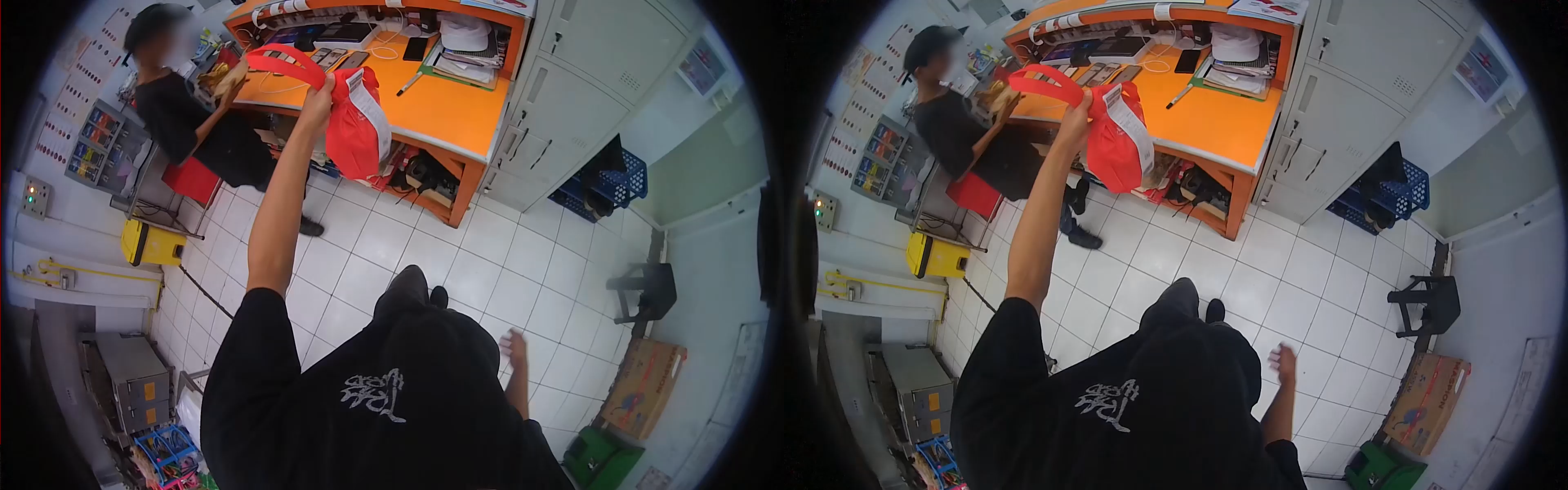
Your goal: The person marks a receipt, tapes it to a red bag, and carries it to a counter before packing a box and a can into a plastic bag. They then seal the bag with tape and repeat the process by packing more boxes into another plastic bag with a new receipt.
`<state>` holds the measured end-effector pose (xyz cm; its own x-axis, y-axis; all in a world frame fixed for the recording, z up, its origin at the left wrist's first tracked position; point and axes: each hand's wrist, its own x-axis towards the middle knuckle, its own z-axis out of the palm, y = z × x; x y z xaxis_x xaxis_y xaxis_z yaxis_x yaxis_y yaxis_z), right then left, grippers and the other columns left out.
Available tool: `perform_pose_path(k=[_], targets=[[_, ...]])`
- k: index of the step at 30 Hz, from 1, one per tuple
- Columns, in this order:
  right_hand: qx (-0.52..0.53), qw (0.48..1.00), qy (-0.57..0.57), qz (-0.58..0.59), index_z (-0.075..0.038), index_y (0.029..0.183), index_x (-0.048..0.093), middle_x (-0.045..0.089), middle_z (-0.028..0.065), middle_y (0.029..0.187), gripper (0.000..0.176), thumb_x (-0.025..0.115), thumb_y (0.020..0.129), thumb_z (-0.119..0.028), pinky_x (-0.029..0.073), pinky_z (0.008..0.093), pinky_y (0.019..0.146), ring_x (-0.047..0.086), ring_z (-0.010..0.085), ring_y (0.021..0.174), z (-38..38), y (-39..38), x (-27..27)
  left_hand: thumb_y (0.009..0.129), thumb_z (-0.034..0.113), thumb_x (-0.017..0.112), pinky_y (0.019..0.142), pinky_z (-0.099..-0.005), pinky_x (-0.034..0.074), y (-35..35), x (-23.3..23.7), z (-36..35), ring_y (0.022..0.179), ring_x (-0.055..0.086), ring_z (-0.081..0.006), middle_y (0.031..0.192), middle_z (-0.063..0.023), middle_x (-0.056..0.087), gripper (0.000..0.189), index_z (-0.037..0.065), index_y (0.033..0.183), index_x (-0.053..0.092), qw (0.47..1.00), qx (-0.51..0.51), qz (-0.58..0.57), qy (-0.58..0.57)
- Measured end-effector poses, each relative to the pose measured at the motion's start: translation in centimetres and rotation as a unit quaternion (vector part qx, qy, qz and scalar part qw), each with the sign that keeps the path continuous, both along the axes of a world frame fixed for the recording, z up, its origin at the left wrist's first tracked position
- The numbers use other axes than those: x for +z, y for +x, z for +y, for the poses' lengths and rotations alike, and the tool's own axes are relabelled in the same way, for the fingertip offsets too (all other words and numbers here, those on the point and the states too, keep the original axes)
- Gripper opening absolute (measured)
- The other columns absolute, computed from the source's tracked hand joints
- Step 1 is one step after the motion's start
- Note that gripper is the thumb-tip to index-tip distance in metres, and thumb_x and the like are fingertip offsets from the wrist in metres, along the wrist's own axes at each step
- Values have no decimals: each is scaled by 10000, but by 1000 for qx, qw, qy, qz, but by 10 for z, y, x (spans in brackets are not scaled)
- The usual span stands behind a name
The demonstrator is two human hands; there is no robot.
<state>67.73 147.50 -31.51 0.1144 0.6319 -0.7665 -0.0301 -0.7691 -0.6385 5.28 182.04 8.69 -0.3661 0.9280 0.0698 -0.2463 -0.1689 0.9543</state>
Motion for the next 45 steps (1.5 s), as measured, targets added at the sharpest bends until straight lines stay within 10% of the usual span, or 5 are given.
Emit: perform_pose_path(k=[20,25,36,42,45], targets=[[105,968,-217,-69,-138,1288,538,607,116,1143,387,517,948,-319,500,465,768,630,274,886,190,-66,-16,1000,384,558,835,-345,516,-128,-90,322,1021,597,-150,1157,-58,611,375,94,1237,536,973,-66,143,-166],[254,948,-183,-64,-123,1265,559,612,106,1111,351,511,946,-262,506,463,748,638,270,844,259,1,-42,933,344,671,794,-307,488,-101,-111,266,873,599,-152,941,-60,658,363,25,1092,610,925,255,276,48],[558,772,-189,-240,-81,894,599,592,81,725,317,485,983,-363,503,448,637,662,280,662,593,22,-14,986,285,426,719,-564,505,357,-365,-258,790,643,-439,868,-220,668,346,18,912,634,722,246,314,-565],[747,622,-124,-200,-47,865,594,589,95,688,303,634,907,-344,520,423,584,644,258,634,581,-98,-19,823,417,665,954,-456,505,700,-377,-413,1108,622,-404,1188,-223,656,531,-10,1138,656,361,443,-292,-767],[823,526,-54,-209,-22,918,601,621,95,778,241,660,875,-252,522,406,591,657,245,703,513,-164,-25,809,394,686,919,-422,532,782,-401,-406,1026,662,-391,1182,-205,665,513,9,1145,651,345,471,-426,-691]])
